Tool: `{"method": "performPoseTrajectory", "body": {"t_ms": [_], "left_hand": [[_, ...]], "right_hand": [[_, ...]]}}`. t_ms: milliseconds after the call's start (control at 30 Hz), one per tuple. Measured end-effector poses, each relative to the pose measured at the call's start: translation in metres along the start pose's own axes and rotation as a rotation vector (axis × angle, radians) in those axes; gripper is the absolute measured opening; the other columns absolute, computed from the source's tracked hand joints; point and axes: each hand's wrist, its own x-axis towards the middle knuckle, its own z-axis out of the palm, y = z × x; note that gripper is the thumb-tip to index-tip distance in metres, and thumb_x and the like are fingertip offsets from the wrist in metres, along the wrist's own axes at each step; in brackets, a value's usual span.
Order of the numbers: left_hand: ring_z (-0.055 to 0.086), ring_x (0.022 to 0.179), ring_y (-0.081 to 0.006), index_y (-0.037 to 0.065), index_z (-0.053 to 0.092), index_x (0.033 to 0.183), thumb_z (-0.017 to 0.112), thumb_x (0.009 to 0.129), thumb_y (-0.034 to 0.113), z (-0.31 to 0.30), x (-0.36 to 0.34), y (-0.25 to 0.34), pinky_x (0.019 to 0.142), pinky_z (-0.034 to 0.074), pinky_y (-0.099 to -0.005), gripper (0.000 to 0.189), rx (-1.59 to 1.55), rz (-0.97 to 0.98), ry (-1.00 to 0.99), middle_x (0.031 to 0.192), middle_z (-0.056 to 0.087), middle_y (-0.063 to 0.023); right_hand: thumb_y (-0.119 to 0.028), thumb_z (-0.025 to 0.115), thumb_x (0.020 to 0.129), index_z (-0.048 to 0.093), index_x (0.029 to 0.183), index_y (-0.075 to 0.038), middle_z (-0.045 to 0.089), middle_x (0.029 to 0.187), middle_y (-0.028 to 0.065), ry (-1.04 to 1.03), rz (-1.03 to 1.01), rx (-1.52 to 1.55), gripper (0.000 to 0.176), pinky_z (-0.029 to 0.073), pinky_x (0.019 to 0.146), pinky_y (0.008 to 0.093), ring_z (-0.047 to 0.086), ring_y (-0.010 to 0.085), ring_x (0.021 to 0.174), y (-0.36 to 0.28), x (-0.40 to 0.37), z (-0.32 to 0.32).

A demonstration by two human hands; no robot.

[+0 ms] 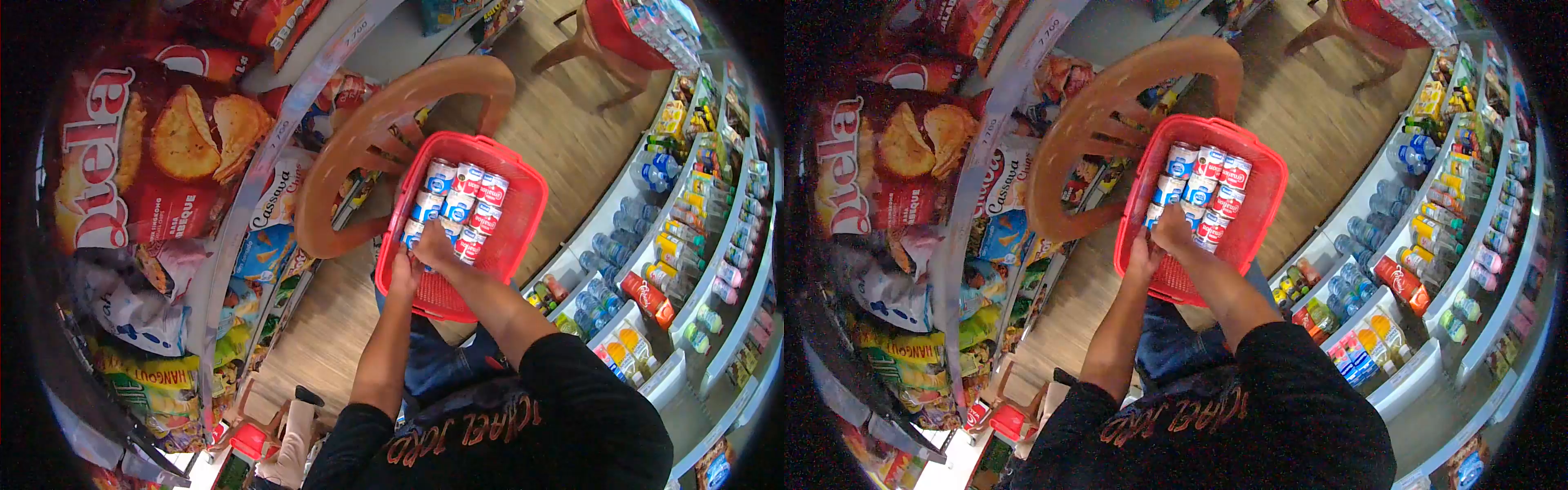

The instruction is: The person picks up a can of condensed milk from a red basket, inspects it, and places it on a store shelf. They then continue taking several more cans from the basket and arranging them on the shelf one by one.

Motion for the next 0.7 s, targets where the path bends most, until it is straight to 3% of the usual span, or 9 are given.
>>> {"method": "performPoseTrajectory", "body": {"t_ms": [133, 200, 300, 367, 500, 533, 600, 633, 700], "left_hand": [[0.066, 0.095, -0.0193, 0.011, 0.059, 0.121, 0.04, 0.108, 0.039, 0.005, 0.004, 0.002, 0.082, 0.056, -0.0352, 0.037, 0.007, -0.016, 0.027, 0.109, 0.068, -0.0058], [0.066, 0.097, -0.0197, 0.011, 0.059, 0.125, 0.04, 0.107, 0.04, 0.013, 0.001, 0.006, 0.085, 0.055, -0.037, 0.038, 0.023, -0.037, 0.085, 0.111, 0.069, -0.0061], [0.065, 0.102, -0.0208, 0.01, 0.056, 0.131, 0.039, 0.108, 0.039, 0.009, 0.008, 0.004, 0.093, 0.053, -0.0404, 0.041, 0.001, -0.039, 0.097, 0.115, 0.068, -0.0055], [0.057, 0.123, -0.026, 0.006, 0.05, 0.14, 0.037, 0.107, 0.044, -0.007, 0.021, -0.001, 0.106, 0.045, -0.042, 0.052, -0.043, -0.015, 0.052, 0.135, 0.059, -0.0106], [0.056, 0.125, -0.0282, 0.005, 0.048, 0.141, 0.036, 0.107, 0.043, -0.015, 0.022, -0.004, 0.108, 0.044, -0.0432, 0.052, -0.07, -0.011, -0.082, 0.136, 0.059, -0.012], [0.055, 0.125, -0.0285, 0.004, 0.047, 0.141, 0.035, 0.108, 0.042, -0.005, 0.009, -0.004, 0.109, 0.044, -0.0436, 0.052, -0.084, 0.024, -0.073, 0.135, 0.059, -0.0119], [0.055, 0.126, -0.0287, 0.003, 0.047, 0.141, 0.034, 0.108, 0.041, 0.012, -0.018, 0.001, 0.109, 0.043, -0.044, 0.051, -0.089, 0.061, -0.067, 0.135, 0.059, -0.0119], [0.059, 0.119, -0.0267, 0.002, 0.05, 0.135, 0.035, 0.108, 0.037, 0.017, -0.033, 0.002, 0.103, 0.048, -0.0423, 0.046, -0.075, 0.085, -0.043, 0.127, 0.061, -0.0106], [0.063, 0.111, -0.0246, 0.001, 0.054, 0.128, 0.036, 0.108, 0.034, 0.037, -0.064, 0.006, 0.098, 0.052, -0.0407, 0.042, -0.056, 0.111, -0.032, 0.119, 0.064, -0.0093]], "right_hand": [[-0.017, 0.072, 0.077, 0.05, 0.127, 0.006, 0.051, 0.123, 0.025, 0.056, -0.097, 0.01, 0.059, 0.05, 0.095, 0.052, 0.055, 0.0434, 0.115, -0.005, -0.026, -0.005], [-0.018, 0.075, 0.07, 0.051, 0.121, 0.006, 0.053, 0.116, 0.0211, 0.27, -0.327, -0.226, 0.061, 0.052, 0.085, 0.053, 0.055, 0.0402, 0.111, 0.005, -0.029, 0.007], [-0.017, 0.077, 0.069, 0.051, 0.121, 0.005, 0.053, 0.115, 0.0206, 0.345, -0.274, -0.084, 0.062, 0.05, 0.087, 0.0526, 0.053, 0.0403, 0.112, 0.003, -0.022, 0.015], [-0.015, 0.076, 0.07, 0.052, 0.119, 0.005, 0.053, 0.119, 0.0236, 0.259, -0.209, -0.063, 0.059, 0.048, 0.09, 0.0519, 0.052, 0.0428, 0.113, -0.002, -0.015, 0.011], [-0.014, 0.077, 0.072, 0.054, 0.114, 0.002, 0.05, 0.127, 0.0288, 0.113, -0.156, -0.022, 0.051, 0.045, 0.096, 0.0514, 0.049, 0.0478, 0.116, -0.012, -0.021, -0.004], [-0.014, 0.077, 0.072, 0.054, 0.114, 0.002, 0.05, 0.127, 0.0288, 0.117, -0.153, -0.022, 0.051, 0.045, 0.096, 0.0514, 0.049, 0.0478, 0.116, -0.011, -0.026, -0.006], [-0.011, 0.079, 0.073, 0.054, 0.11, -0.001, 0.048, 0.128, 0.0296, 0.269, -0.336, 0.106, 0.046, 0.044, 0.097, 0.0486, 0.047, 0.0479, 0.12, -0.011, -0.039, -0.009], [-0.011, 0.079, 0.073, 0.054, 0.11, -0.001, 0.048, 0.128, 0.0296, 0.274, -0.331, 0.111, 0.046, 0.044, 0.097, 0.0486, 0.047, 0.0479, 0.12, -0.013, -0.047, -0.011], [-0.008, 0.08, 0.075, 0.05, 0.097, -0.004, 0.046, 0.129, 0.0295, 0.28, -0.345, 0.421, 0.037, 0.042, 0.1, 0.0457, 0.047, 0.046, 0.122, -0.017, -0.056, -0.019]]}}
